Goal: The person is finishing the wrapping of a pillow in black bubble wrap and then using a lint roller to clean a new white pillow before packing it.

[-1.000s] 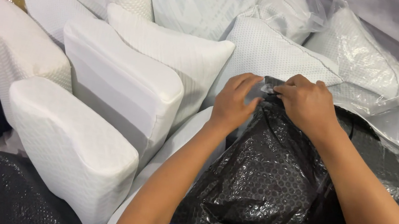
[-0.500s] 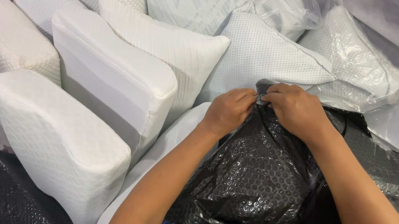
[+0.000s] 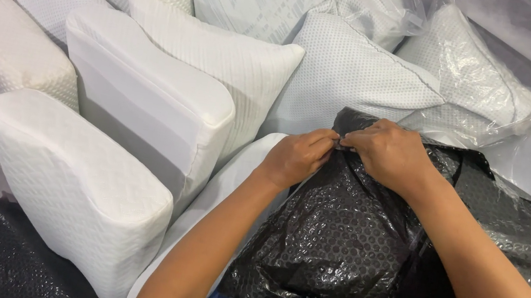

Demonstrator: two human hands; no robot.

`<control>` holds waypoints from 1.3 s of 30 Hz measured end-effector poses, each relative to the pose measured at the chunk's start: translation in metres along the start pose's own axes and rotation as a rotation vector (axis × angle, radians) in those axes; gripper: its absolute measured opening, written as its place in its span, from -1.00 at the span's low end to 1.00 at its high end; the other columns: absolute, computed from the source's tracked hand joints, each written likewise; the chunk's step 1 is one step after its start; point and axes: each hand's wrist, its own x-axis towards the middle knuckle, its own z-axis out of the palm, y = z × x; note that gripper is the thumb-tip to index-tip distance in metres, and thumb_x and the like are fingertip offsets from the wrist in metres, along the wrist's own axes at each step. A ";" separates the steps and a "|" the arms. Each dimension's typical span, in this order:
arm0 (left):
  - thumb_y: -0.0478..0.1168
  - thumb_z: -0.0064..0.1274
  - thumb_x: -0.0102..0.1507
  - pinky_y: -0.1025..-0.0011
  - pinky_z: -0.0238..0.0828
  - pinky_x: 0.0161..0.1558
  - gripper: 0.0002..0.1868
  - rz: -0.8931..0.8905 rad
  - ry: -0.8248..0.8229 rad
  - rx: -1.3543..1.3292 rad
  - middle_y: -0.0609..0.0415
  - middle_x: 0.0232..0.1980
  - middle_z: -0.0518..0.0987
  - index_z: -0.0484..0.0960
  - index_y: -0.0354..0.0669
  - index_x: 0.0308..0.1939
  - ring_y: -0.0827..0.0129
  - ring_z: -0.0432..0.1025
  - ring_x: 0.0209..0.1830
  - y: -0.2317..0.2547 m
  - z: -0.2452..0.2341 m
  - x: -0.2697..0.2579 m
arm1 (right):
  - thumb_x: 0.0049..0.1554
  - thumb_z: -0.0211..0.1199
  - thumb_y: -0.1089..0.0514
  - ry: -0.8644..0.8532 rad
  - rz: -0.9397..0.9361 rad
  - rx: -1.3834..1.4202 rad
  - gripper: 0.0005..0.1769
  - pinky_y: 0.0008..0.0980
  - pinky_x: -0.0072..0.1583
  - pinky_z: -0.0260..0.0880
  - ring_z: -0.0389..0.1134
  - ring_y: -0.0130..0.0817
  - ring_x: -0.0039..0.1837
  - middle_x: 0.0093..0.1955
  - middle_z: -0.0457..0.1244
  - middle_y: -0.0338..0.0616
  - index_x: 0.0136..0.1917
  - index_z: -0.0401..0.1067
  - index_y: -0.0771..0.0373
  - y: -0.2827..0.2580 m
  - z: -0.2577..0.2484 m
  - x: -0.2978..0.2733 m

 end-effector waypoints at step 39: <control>0.12 0.17 0.24 0.36 0.36 -0.06 -0.61 -1.278 -0.191 -0.970 0.10 -0.11 0.56 0.70 -0.03 -0.04 0.31 0.42 -0.02 0.010 0.038 -0.019 | 0.21 0.17 0.02 -0.100 -0.086 -0.173 -0.78 -0.12 0.26 0.49 0.43 -0.39 0.26 0.03 0.46 -0.59 -0.02 0.63 -0.28 -0.013 0.016 -0.006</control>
